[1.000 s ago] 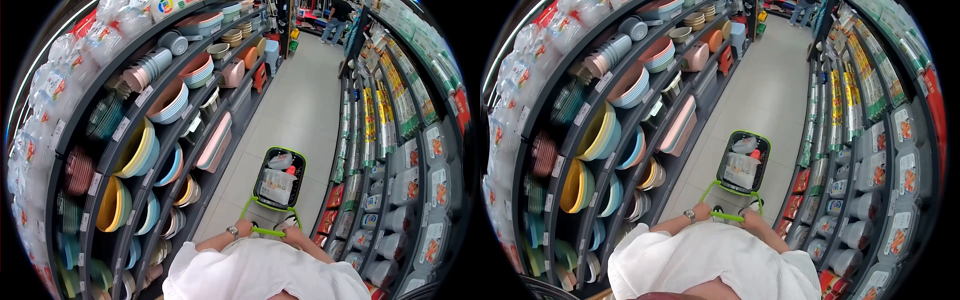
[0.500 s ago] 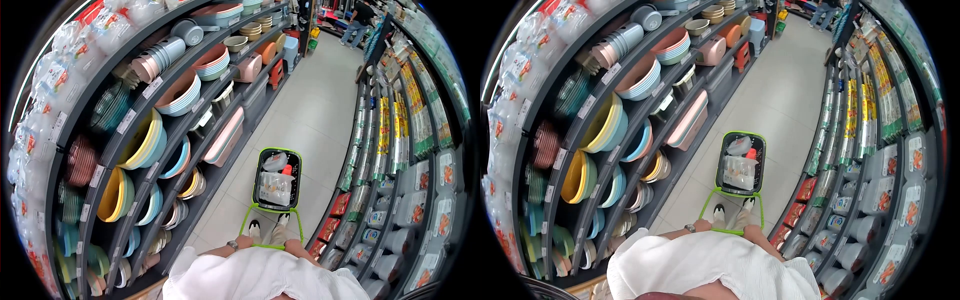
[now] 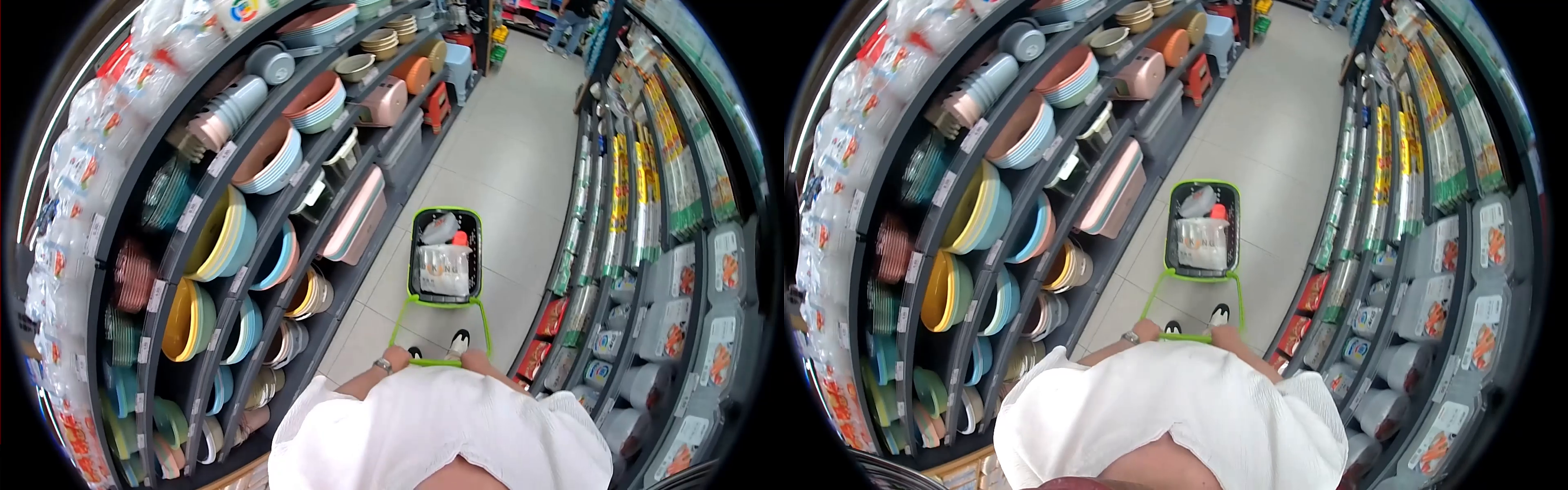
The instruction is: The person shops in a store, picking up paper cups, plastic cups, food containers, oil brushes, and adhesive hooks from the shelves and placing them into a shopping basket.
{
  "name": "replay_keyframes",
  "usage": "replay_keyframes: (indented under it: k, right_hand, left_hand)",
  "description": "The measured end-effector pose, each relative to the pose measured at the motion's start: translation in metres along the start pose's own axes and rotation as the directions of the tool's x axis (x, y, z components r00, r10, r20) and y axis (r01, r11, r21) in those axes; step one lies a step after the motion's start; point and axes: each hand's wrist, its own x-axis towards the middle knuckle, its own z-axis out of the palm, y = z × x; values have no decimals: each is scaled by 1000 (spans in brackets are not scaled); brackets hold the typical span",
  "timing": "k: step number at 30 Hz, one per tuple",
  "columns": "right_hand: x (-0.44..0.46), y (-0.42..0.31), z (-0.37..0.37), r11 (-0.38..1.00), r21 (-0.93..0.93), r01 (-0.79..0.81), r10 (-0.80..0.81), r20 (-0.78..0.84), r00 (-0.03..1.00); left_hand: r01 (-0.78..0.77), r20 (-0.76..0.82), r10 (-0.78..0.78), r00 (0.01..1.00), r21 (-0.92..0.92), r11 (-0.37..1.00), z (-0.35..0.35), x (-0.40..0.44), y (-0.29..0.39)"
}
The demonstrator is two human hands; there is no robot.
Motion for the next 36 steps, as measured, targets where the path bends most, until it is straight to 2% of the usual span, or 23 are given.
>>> replay_keyframes:
  k: [2, 3, 5, 8, 11, 13, 14, 16, 18, 19, 21, 22, 23, 27, 31, 33, 34, 36]
  right_hand:
    - [21, 4, -4, 995, 17, 95, -95, -6, 995]
    - [29, 6, -7, 996, 24, 86, -86, -14, 996]
    - [45, -2, -23, 985, 60, 164, -160, -66, 985]
    - [65, -3, -44, 984, 77, 159, -161, 20, 987]
    - [81, 0, -56, 975, 128, 182, -187, 29, 982]
    - [89, 8, -53, 972, 150, 182, -190, 40, 981]
    - [83, 10, -64, 975, 159, 152, -158, 27, 987]
    - [59, 9, -95, 976, 177, 124, -145, 113, 983]
    - [94, 53, -4, 988, 112, 107, -112, 37, 993]
    - [113, 75, 42, 992, 81, 94, -94, -2, 996]
    - [106, 81, 23, 996, 62, 70, -68, -23, 997]
    - [95, 75, 4, 997, 43, 61, -60, -33, 998]
    - [74, 60, -46, 993, 107, 45, -45, -3, 999]
    - [95, 74, -41, 997, 38, 64, -60, -88, 994]
    - [127, 68, -83, 997, 61, -44, 54, -164, 985]
    - [159, 68, -101, 995, 48, -90, 97, -180, 979]
    - [173, 67, -111, 994, 48, -102, 109, -188, 976]
    - [201, 61, -129, 987, 68, -146, 156, -182, 971]
  left_hand:
    - [60, -66, -52, 996, 129, 990, -25, 3, -8]
    - [50, -63, -42, 997, 138, 989, -35, 2, -8]
    - [265, -282, -215, 935, 152, 952, -46, 9, -22]
    - [396, -361, -332, 871, 119, 910, -43, 29, -32]
    - [504, -456, -444, 771, 11, 864, -59, 38, -2]
    - [505, -360, -507, 783, -106, 856, -65, 45, 17]
    - [517, -362, -512, 779, -91, 851, -61, 46, 25]
    - [511, -365, -500, 786, -73, 857, -43, 53, 33]
    - [543, -155, -548, 822, -75, 836, -34, 61, 36]
    - [529, -158, -532, 832, -69, 846, -32, 68, 34]
    - [563, -7, -569, 823, -131, 816, -25, 90, 25]
    - [551, -4, -556, 831, -123, 825, -20, 97, 24]
    - [578, -6, -583, 813, -116, 808, -15, 107, 24]
    - [593, -36, -595, 803, -60, 803, -13, 137, 7]
    - [549, -119, -556, 823, -92, 831, -47, 167, -23]
    - [472, -268, -478, 837, -90, 877, -64, 189, -54]
    - [460, -274, -465, 842, -87, 884, -83, 196, -66]
    - [333, -331, -335, 882, -64, 941, -125, 203, -91]
